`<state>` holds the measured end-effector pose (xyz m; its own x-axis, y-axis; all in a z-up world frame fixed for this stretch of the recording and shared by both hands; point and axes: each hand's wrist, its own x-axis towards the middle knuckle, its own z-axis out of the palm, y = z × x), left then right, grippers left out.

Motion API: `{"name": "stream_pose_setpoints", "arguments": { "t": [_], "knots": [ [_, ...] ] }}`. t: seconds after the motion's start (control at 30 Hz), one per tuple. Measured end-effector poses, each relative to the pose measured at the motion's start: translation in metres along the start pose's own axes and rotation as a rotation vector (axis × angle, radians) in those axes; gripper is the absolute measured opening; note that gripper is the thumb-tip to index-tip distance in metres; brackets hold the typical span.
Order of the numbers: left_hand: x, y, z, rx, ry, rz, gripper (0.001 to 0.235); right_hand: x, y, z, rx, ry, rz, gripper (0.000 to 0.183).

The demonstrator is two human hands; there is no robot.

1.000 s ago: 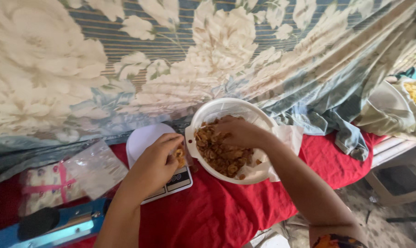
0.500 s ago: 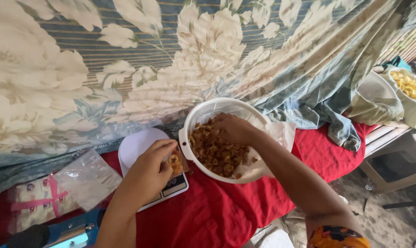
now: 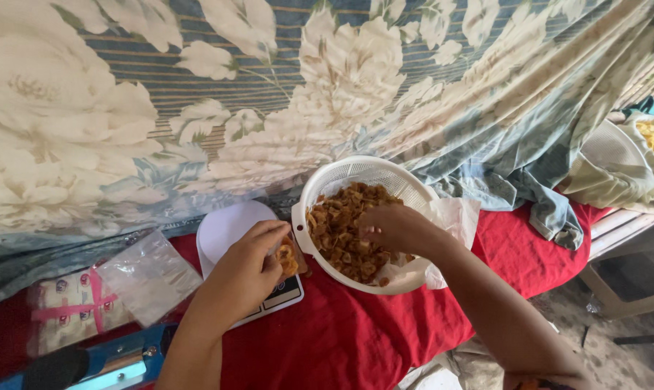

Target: The person weighs dried food items on a digital scale, places them into small plastic bags, and seals the bags using a handheld heat sealer. The person repeats this process for multiple portions, transferring the sealed packages into a nearby basket.

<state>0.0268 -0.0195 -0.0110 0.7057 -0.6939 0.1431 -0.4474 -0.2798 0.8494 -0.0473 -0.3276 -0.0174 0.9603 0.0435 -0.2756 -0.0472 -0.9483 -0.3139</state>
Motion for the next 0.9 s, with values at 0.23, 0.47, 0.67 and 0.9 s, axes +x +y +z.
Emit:
{"name": "stream_pose_setpoints", "arguments": {
  "t": [0.23,0.47,0.67,0.9],
  "knots": [
    [0.004,-0.003,0.001,0.004,0.009,0.043,0.049,-0.011,-0.004,0.031,-0.146,-0.202,-0.008,0.013],
    [0.004,-0.007,0.006,-0.007,0.001,0.042,0.048,-0.013,0.017,0.028,0.037,0.049,-0.24,0.011],
    [0.004,-0.008,0.007,0.003,0.013,0.061,0.047,-0.012,-0.004,0.0,0.413,-0.13,0.267,0.02],
    [0.005,-0.01,0.009,0.011,0.034,0.11,0.045,0.012,0.03,0.017,0.403,0.081,-0.064,0.02]
  ]
}}
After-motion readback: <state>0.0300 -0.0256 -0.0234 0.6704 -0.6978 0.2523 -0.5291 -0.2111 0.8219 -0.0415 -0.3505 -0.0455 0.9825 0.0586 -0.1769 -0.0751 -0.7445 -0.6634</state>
